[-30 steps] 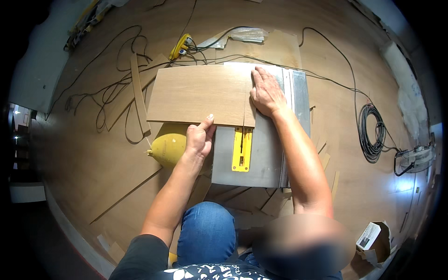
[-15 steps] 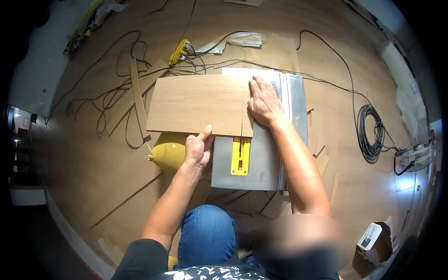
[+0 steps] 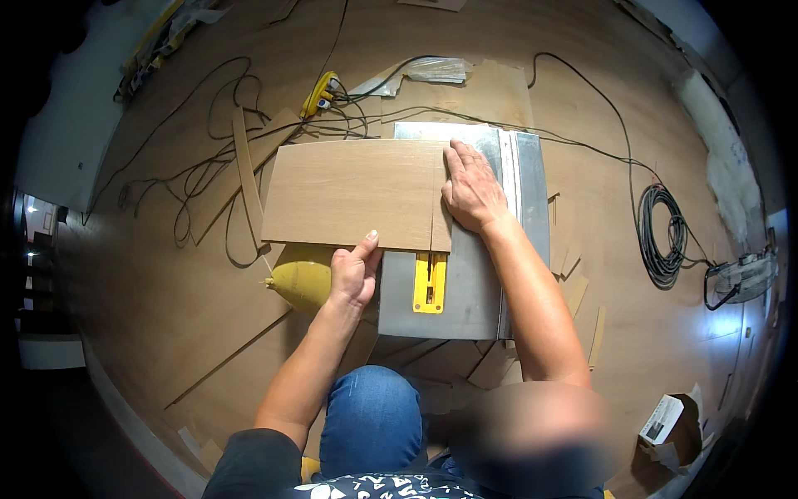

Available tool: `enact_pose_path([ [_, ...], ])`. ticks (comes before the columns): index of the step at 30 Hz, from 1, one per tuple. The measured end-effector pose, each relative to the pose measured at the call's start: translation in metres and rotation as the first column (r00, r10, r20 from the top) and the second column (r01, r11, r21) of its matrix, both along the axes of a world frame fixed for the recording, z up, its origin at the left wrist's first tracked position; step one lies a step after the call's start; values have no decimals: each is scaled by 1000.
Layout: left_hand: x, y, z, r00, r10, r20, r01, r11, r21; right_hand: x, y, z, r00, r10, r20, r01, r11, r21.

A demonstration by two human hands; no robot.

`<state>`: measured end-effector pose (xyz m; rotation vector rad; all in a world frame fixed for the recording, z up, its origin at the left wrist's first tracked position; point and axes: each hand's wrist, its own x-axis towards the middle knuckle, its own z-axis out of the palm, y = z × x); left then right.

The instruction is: The person positions wooden floor planks one at a time on a small table saw and feeds them through the blade to cut off the ends.

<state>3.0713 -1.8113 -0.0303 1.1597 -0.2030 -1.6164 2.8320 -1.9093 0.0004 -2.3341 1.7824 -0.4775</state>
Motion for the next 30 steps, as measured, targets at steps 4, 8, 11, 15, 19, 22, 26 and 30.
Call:
enact_pose_path([
  [4,-2,-1,11,1000,-4,-13,5,1000,22,0,1,4,1000,10,22,-9,1000,-9],
  [8,-1,1,9,1000,-1,2,1,1000,16,1,2,5,999,9,38,-9,1000,-13],
  [11,0,2,10,1000,-10,-6,11,1000,13,0,2,2,999,11,46,-10,1000,-27],
  [15,0,3,15,1000,-16,-16,17,1000,15,-1,3,2,999,28,46,-26,999,-32],
  [19,1,4,18,1000,-14,-16,14,1000,13,0,4,2,999,29,43,-27,999,-43],
  [22,1,5,22,1000,-21,-5,21,999,24,1,5,6,1000,-1,-14,1,1000,15],
  [26,-1,2,26,1000,1,-5,-1,1000,29,1,5,10,999,11,37,-11,1000,6],
  [30,3,5,17,1000,-5,-4,5,1000,26,1,5,13,1000,19,21,-19,1000,6],
])
